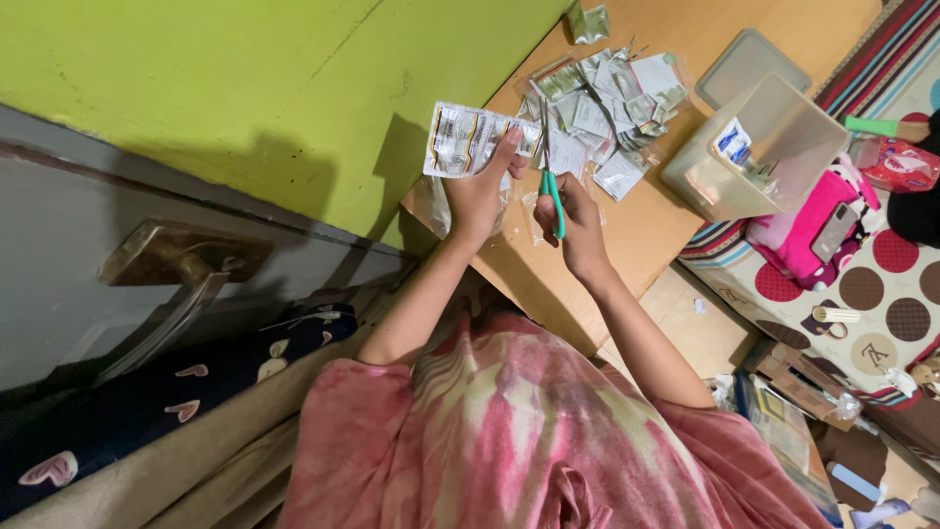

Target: The person sits on the floor and uses green scissors to cut open small, sealed packets. They separate the cut pieces and place them into a clear plastic container on the table.

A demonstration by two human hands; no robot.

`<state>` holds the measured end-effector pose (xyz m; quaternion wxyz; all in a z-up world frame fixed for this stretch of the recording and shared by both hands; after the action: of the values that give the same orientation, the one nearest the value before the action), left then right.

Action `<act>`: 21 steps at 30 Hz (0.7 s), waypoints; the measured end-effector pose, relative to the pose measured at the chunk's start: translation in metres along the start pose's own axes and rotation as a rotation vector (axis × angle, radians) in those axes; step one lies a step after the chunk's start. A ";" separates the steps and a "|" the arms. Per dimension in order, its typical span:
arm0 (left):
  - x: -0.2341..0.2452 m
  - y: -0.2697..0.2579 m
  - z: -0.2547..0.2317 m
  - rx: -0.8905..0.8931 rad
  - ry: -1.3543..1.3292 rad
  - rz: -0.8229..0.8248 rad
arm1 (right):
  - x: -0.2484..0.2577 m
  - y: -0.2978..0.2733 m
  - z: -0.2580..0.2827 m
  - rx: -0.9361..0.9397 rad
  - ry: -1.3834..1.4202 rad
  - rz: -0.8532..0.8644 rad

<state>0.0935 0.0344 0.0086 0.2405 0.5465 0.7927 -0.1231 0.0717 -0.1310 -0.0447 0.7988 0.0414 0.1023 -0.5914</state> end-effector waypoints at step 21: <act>0.020 0.018 -0.009 0.116 0.190 0.281 | 0.021 -0.015 0.007 -0.148 -0.341 0.121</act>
<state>0.1022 0.0617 0.0069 0.1474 0.6739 0.7193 -0.0815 0.0642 -0.1568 -0.0411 0.8396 -0.1120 0.0060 -0.5315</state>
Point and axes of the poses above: each hand's wrist, its own y-axis towards the middle knuckle, its own x-axis out of the back of the hand, z = x × y, the point moved 10 cm from there along y, towards the middle knuckle, and after that the axes turned 2 degrees about -z, right-handed, at the moved point
